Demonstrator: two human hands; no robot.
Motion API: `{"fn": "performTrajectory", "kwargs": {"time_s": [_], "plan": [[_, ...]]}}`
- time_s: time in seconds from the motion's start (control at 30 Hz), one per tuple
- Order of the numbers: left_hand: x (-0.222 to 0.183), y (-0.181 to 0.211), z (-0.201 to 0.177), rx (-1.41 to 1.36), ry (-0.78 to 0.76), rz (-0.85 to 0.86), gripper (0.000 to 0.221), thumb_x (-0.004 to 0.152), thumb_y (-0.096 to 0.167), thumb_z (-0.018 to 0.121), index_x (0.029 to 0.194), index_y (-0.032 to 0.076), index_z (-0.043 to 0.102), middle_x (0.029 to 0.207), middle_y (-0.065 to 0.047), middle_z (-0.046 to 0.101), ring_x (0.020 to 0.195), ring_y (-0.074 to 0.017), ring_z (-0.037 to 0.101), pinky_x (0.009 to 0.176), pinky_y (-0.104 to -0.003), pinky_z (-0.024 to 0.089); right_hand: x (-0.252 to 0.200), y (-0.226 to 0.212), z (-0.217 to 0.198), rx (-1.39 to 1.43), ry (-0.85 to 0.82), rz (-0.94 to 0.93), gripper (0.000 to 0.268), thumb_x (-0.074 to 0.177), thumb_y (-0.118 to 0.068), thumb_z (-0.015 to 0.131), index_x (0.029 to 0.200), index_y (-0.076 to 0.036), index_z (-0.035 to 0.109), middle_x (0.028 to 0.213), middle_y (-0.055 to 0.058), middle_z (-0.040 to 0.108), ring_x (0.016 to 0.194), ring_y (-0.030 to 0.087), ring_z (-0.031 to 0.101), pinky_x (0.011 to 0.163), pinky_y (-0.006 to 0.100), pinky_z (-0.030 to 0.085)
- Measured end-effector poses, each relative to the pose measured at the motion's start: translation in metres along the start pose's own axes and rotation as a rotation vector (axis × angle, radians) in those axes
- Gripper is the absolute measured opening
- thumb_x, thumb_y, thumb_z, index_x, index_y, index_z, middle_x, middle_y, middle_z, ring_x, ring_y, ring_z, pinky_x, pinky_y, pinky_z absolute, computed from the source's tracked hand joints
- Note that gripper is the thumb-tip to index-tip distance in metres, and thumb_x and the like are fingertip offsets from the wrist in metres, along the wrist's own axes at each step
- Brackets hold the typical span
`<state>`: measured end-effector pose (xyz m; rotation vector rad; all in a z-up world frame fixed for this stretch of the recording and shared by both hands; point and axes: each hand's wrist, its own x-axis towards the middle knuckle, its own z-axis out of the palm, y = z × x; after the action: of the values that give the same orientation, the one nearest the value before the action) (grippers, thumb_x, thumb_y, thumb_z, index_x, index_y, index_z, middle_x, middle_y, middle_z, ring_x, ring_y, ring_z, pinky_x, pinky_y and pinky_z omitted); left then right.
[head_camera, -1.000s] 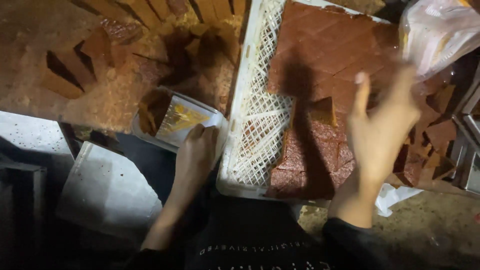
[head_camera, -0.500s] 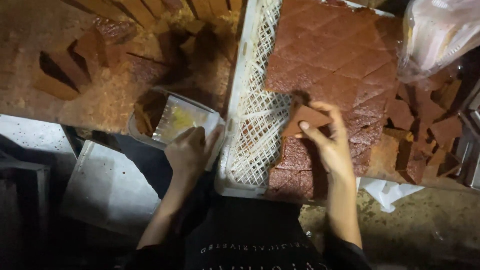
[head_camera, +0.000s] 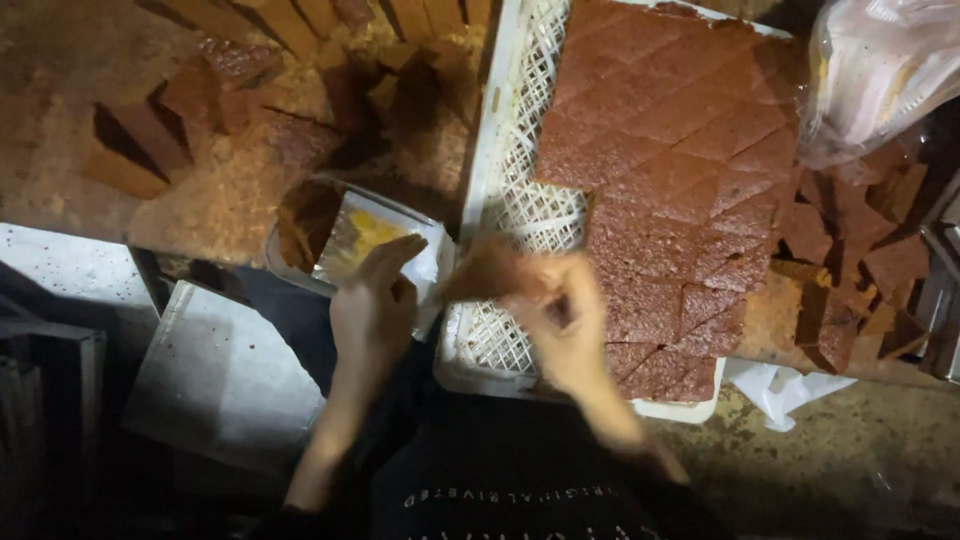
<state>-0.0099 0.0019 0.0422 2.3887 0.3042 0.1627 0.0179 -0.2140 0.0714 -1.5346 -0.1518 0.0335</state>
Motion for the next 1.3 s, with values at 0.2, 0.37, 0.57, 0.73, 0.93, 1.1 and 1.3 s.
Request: {"fn": "performTrajectory", "kwargs": {"time_s": [0.2,0.37,0.57,0.73,0.93,1.1,1.3], "plan": [[0.001,0.061,-0.031,0.076,0.343,0.238,0.061,0.086,-0.001,0.063,0.142,0.023,0.065,0.139,0.003,0.066,0.085,-0.0228,0.075,0.068,-0.030,0.060,-0.003,-0.034,0.044,-0.612,-0.095,-0.376,0.027,0.082,-0.011,0.083,0.108,-0.017,0.080,0.108,0.001,0.078,0.096,0.023,0.076,0.084,0.032,0.063],[-0.025,0.070,-0.008,-0.031,0.343,0.453,0.040,0.096,0.002,0.055,0.128,0.019,0.073,0.126,0.001,0.076,0.082,-0.0223,0.076,0.064,-0.031,0.057,0.007,-0.025,0.019,-0.682,-0.137,-0.279,0.028,0.075,-0.004,0.084,0.100,-0.013,0.073,0.086,0.005,0.077,0.081,0.028,0.077,0.073,0.039,0.062],[-0.051,0.079,-0.034,-0.477,-0.180,0.517,0.056,0.090,-0.001,0.066,0.143,0.013,0.058,0.146,-0.009,0.062,0.126,-0.0247,0.072,0.099,-0.032,0.063,0.049,-0.095,-0.011,-0.919,-0.769,0.320,0.071,0.079,0.008,0.058,0.144,-0.018,0.055,0.097,0.011,0.081,0.067,0.020,0.080,0.074,0.035,0.065],[-0.017,0.069,-0.045,-0.415,0.087,0.191,0.024,0.106,0.019,0.059,0.126,0.010,0.066,0.112,-0.008,0.065,0.067,-0.0140,0.056,0.061,-0.028,0.045,0.050,-0.107,-0.052,-0.634,-0.208,-0.720,0.133,0.099,0.019,0.091,0.163,-0.052,-0.002,0.176,0.000,0.011,0.163,0.033,0.031,0.143,0.058,0.045],[-0.009,0.035,-0.023,-0.360,0.127,0.214,0.023,0.101,0.007,0.067,0.124,0.008,0.069,0.105,-0.009,0.069,0.066,-0.0296,0.068,0.058,-0.038,0.056,-0.022,-0.065,-0.048,-1.418,-1.350,-0.049,0.076,0.066,-0.004,0.087,0.131,-0.028,0.055,0.152,0.014,0.031,0.138,0.039,0.037,0.103,0.061,0.040],[-0.008,0.031,-0.013,-0.344,0.104,0.197,0.020,0.100,0.008,0.068,0.120,0.009,0.071,0.100,-0.007,0.070,0.065,-0.0279,0.069,0.056,-0.036,0.054,-0.028,-0.022,-0.077,-1.299,-1.160,-0.328,0.057,0.062,-0.012,0.084,0.116,-0.022,0.068,0.132,0.014,0.052,0.122,0.039,0.045,0.090,0.051,0.043],[-0.007,0.035,-0.020,-0.371,0.092,0.178,0.021,0.100,0.003,0.066,0.120,0.007,0.071,0.097,-0.010,0.070,0.064,-0.0297,0.069,0.057,-0.037,0.055,0.027,-0.052,-0.078,-0.021,-0.684,0.126,0.062,0.067,-0.019,0.086,0.125,-0.003,0.066,0.122,0.019,0.065,0.127,0.043,0.052,0.107,0.056,0.039]]}}
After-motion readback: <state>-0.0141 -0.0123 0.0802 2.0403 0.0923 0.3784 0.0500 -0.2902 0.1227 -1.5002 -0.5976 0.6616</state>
